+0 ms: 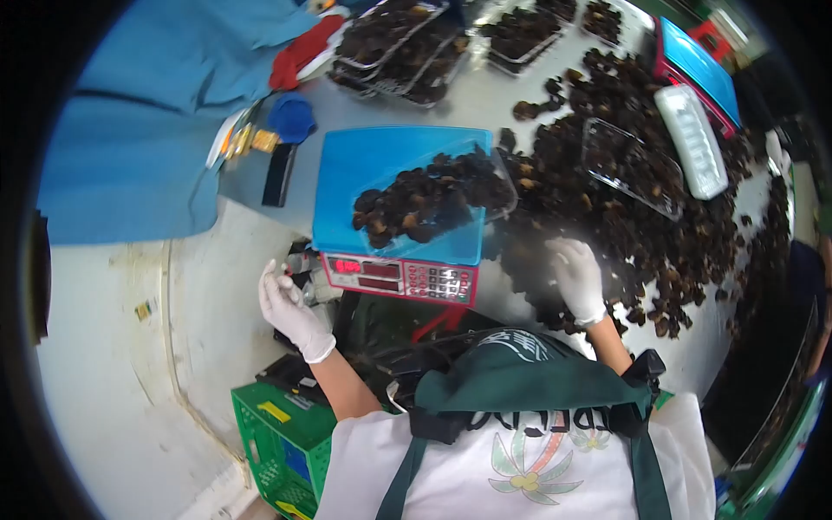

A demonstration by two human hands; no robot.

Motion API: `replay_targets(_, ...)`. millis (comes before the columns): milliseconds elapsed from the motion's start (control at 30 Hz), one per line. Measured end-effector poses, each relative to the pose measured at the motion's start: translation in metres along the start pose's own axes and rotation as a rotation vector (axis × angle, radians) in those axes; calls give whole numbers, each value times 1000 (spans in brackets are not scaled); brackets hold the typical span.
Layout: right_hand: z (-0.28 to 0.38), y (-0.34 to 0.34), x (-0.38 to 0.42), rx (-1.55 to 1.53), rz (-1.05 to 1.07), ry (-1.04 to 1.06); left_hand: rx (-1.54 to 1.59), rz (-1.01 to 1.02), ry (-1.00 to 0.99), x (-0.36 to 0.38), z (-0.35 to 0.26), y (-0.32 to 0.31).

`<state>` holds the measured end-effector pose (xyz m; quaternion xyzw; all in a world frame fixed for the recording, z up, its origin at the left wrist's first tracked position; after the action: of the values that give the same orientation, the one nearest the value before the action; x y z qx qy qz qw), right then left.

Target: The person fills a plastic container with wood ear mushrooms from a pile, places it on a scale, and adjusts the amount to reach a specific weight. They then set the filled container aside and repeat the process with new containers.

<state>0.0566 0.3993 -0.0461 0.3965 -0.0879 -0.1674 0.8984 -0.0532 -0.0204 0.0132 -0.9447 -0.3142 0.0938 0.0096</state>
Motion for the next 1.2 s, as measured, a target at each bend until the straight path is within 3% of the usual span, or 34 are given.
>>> replay_targets(33, 4, -2, 3, 146, -1, 127, -38, 49, -8, 3, -4, -5)
replay_targets(100, -22, -22, 11, 341, 183, 138, -53, 64, 16, 4, 0, -10)
replay_targets(167, -43, -32, 23, 473, 409, 84, -41, 122, 3, 6, 3, -16)
replay_targets(200, -52, -33, 19, 438, 432, -68, -33, 160, -5, 6, 5, -16)
replay_targets(300, -35, -12, 22, 403, 50, 7, -32, 202, 5, 9, 6, -22)
replay_targets(433, -8, -22, 4, 77, 38, 110, -9, 218, 12, 12, 2, -32)
replay_targets(500, -4, -39, 0, 168, 52, 181, -11, 245, 5, 13, -2, -39)
replay_targets(567, -20, -52, -5, 303, 155, 58, -57, 248, -13, 16, -11, -44)
replay_targets(667, -32, -19, -6, 223, 77, 7, -82, 233, -16, 15, -18, -45)
replay_targets(700, -24, 2, -4, 171, -47, 82, -84, 225, -10, 15, -18, -43)
replay_targets(767, -37, 26, -7, 173, -170, -52, -73, 221, 6, 19, -20, -46)
replay_targets(867, -13, 47, -9, 221, -393, 54, -73, 261, -23, 21, -12, -51)
replay_targets(967, -16, 3, -21, 282, -134, 72, -81, 301, -49, 19, -9, -56)
replay_targets(1100, -12, -42, -38, 430, -101, 118, -108, 334, -76, 14, -22, -67)
replay_targets(1200, -24, -32, -43, 169, -115, 24, -211, 339, -143, 12, -34, -68)
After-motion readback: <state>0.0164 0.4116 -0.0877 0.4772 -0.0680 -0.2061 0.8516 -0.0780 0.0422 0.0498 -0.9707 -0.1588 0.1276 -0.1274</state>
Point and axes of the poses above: each hand's wrist, its own x-axis away from the middle knuckle, its own y-axis out of the back of the hand, z = x × y, the point moved 6 cm from there along -x, towards the middle knuckle, and after that the axes turned 12 degrees about -y, right-handed, at the moved point
